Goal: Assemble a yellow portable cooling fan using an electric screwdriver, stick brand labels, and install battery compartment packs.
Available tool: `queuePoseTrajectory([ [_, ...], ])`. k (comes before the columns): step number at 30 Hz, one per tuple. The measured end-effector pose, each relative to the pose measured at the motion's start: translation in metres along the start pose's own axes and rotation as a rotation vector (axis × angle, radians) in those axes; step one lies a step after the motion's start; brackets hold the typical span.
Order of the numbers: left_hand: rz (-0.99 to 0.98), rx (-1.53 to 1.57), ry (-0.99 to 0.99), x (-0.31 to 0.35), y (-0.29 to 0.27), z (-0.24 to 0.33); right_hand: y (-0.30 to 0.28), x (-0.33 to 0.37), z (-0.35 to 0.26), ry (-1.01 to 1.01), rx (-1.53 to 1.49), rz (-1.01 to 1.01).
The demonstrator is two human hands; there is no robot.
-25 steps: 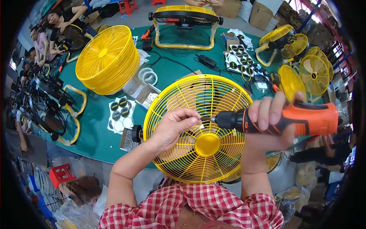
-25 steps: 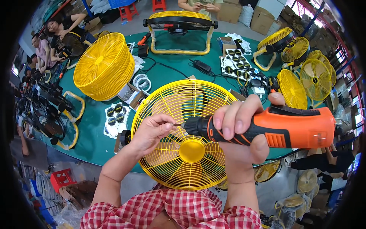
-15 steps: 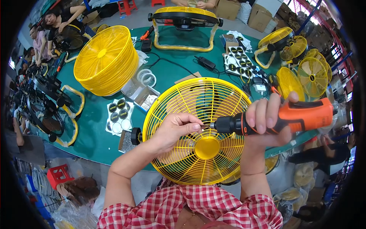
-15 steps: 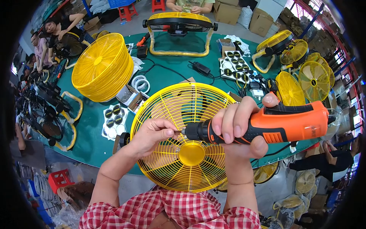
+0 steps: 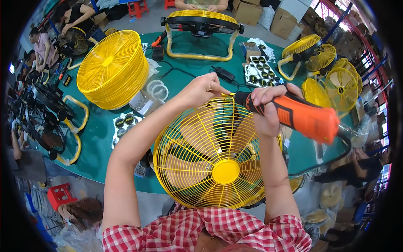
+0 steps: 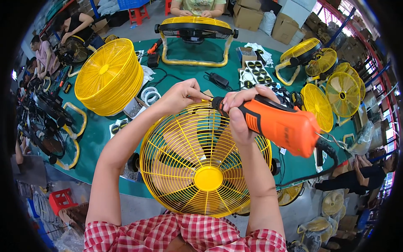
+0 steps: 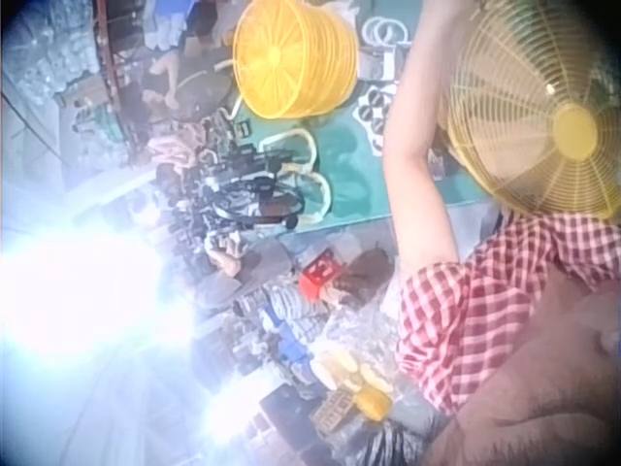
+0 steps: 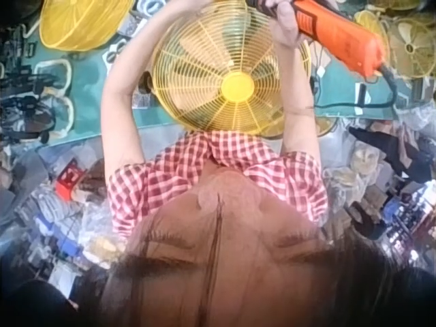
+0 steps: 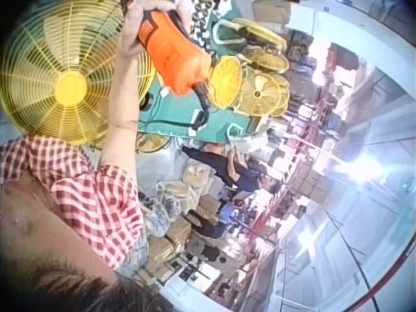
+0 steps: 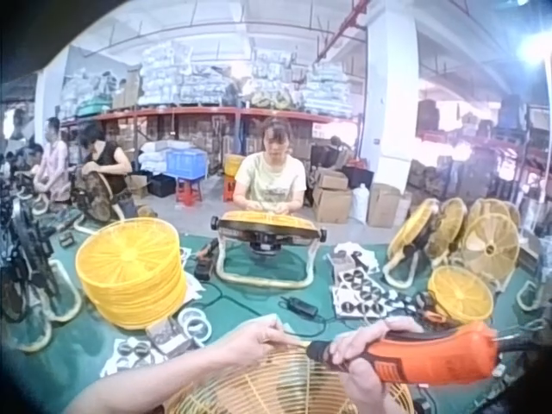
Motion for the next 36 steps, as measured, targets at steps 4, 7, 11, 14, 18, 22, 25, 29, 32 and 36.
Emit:
queuePoseTrajectory([
  [4, -0.002, -0.005, -0.037, -0.005, 0.002, -0.004, -0.004, 0.002, 0.011, 0.017, 0.045, -0.043],
  [7, -0.053, 0.038, -0.075, -0.002, -0.002, -0.004, -0.003, 0.002, 0.015, 0.04, 0.049, -0.047],
  [11, -0.137, 0.17, -0.049, -0.005, -0.003, -0.012, -0.004, 0.001, 0.016, 0.021, 0.06, -0.113],
  [14, -0.18, -0.101, -0.124, -0.003, -0.007, -0.008, -0.002, 0.0, 0.018, -0.004, 0.072, -0.188],
  [18, -0.488, -0.127, -0.282, -0.014, -0.007, -0.014, 0.001, -0.001, 0.013, 0.0, 0.119, -0.266],
  [22, -0.329, -0.168, -0.148, -0.016, -0.006, -0.015, 0.001, -0.002, 0.014, -0.018, 0.22, -0.338],
  [25, -0.315, -0.134, -0.131, -0.014, -0.006, -0.012, 0.003, -0.011, 0.019, 0.001, 0.221, -0.377],
  [29, -0.254, -0.073, -0.141, -0.012, 0.002, -0.02, -0.005, -0.009, 0.034, 0.138, 0.142, -0.28],
  [32, -0.263, -0.108, -0.165, -0.013, 0.005, -0.024, -0.006, -0.011, 0.034, 0.137, 0.278, -0.367],
  [36, -0.278, -0.087, -0.192, -0.01, 0.003, -0.027, -0.008, -0.011, 0.038, 0.24, 0.046, -0.221],
])
Point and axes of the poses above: each hand's wrist, its own x-axis away from the middle knuckle, its own y-axis out of the palm, z = x × y, the point moved 1 cm from there along -x, towards the middle knuckle, and after that the axes turned 15 degrees about -z, right-handed, at the moved point
